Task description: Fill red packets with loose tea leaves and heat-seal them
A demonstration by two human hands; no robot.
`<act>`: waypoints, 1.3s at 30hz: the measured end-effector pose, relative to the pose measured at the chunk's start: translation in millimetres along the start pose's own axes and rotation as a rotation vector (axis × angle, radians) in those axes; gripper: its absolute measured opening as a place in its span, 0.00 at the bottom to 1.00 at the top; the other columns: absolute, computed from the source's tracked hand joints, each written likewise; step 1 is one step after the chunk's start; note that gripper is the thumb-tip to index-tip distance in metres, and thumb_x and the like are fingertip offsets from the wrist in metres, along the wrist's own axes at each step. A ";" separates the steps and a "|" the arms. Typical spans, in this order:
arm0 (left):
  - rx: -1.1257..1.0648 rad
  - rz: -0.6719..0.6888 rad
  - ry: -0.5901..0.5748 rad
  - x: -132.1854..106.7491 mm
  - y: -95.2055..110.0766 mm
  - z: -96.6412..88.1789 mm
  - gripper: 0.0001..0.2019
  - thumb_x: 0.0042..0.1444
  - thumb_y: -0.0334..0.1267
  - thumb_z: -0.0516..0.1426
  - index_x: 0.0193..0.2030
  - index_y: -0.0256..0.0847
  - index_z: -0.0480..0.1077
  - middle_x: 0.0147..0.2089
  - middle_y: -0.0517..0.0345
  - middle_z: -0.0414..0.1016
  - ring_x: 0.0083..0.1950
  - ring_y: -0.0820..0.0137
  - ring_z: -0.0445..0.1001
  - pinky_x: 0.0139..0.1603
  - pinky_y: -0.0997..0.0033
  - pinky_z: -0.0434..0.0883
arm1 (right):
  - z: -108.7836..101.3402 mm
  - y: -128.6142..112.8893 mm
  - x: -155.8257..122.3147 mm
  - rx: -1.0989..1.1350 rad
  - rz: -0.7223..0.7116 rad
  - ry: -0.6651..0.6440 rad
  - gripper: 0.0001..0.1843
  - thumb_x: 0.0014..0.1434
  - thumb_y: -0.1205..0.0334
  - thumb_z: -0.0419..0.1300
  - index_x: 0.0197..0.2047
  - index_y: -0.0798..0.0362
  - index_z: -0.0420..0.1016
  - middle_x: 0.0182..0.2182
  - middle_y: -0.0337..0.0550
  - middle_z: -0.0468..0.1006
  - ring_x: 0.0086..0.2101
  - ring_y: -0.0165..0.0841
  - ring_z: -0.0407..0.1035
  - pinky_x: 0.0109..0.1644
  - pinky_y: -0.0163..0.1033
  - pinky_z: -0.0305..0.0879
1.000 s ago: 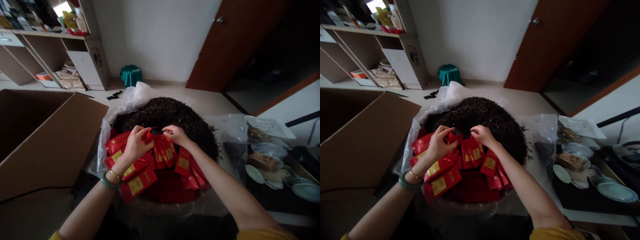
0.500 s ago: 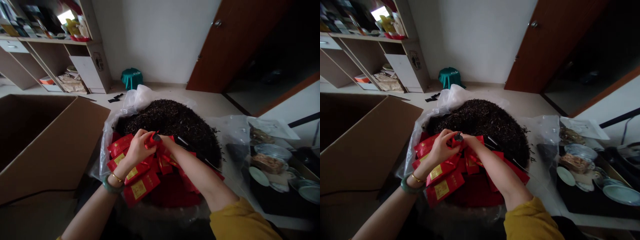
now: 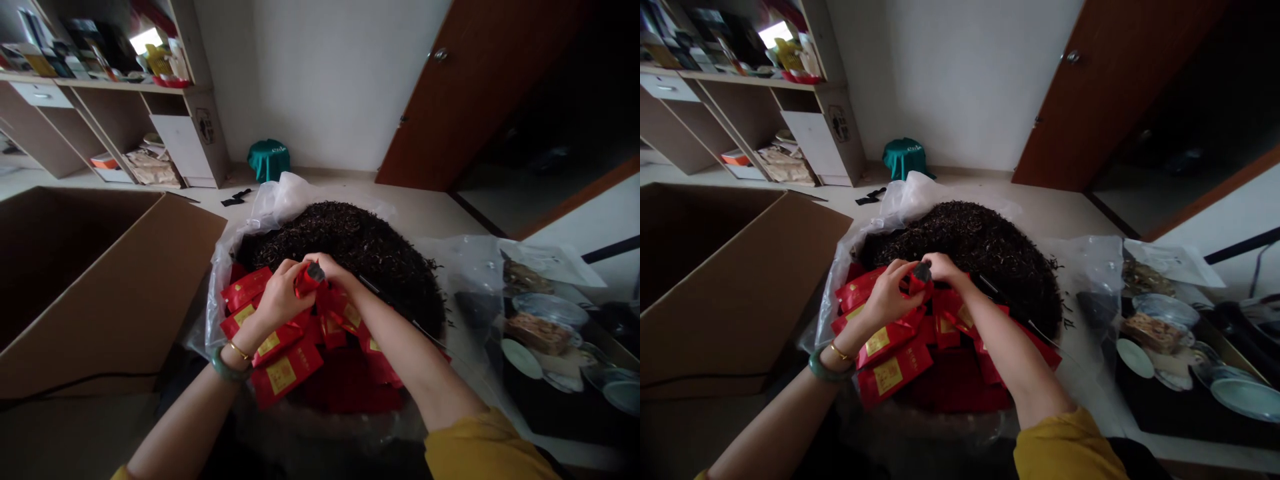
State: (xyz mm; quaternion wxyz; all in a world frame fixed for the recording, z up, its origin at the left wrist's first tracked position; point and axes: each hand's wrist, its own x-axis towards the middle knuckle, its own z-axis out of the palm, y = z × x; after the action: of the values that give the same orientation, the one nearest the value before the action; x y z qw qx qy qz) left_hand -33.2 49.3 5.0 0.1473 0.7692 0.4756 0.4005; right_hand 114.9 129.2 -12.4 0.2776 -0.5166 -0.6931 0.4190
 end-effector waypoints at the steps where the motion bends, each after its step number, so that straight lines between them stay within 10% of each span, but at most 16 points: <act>1: -0.008 -0.019 0.008 0.0 -3.2 1.7 0.24 0.45 0.32 0.61 0.52 0.38 0.69 0.43 0.55 0.70 0.40 0.69 0.73 0.40 0.70 0.74 | -8.6 -3.0 6.4 0.007 0.029 0.008 0.05 0.43 0.69 0.62 0.29 0.55 0.74 0.23 0.36 0.74 0.28 0.31 0.69 0.32 0.34 0.67; 10: 0.024 -0.071 0.095 9.4 -13.1 27.5 0.24 0.45 0.32 0.62 0.52 0.38 0.70 0.42 0.55 0.69 0.41 0.68 0.73 0.42 0.70 0.74 | -73.6 -45.6 -7.1 0.357 0.074 0.092 0.14 0.43 0.61 0.65 0.35 0.52 0.72 0.29 0.35 0.73 0.28 0.30 0.69 0.27 0.34 0.66; 22: 0.103 -0.141 0.086 8.2 -10.4 29.8 0.21 0.44 0.36 0.63 0.47 0.37 0.70 0.39 0.57 0.68 0.37 0.67 0.71 0.39 0.68 0.72 | -45.1 -66.2 -34.9 -0.300 -0.387 0.218 0.10 0.44 0.68 0.65 0.34 0.51 0.76 0.36 0.39 0.76 0.38 0.35 0.71 0.47 0.39 0.64; 39: 0.118 -0.138 0.038 4.8 -8.6 35.4 0.27 0.45 0.34 0.62 0.54 0.35 0.64 0.44 0.50 0.70 0.45 0.60 0.73 0.47 0.60 0.73 | -35.0 -78.9 -55.2 -0.813 -0.302 0.025 0.14 0.52 0.71 0.65 0.44 0.55 0.74 0.43 0.46 0.71 0.41 0.35 0.69 0.46 0.38 0.65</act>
State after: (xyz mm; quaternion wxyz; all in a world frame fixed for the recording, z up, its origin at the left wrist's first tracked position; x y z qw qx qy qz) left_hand -10.7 63.2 -20.5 0.1196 0.7343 0.5529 0.3754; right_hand 122.6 78.1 76.1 0.1180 -0.4817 -0.8662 0.0603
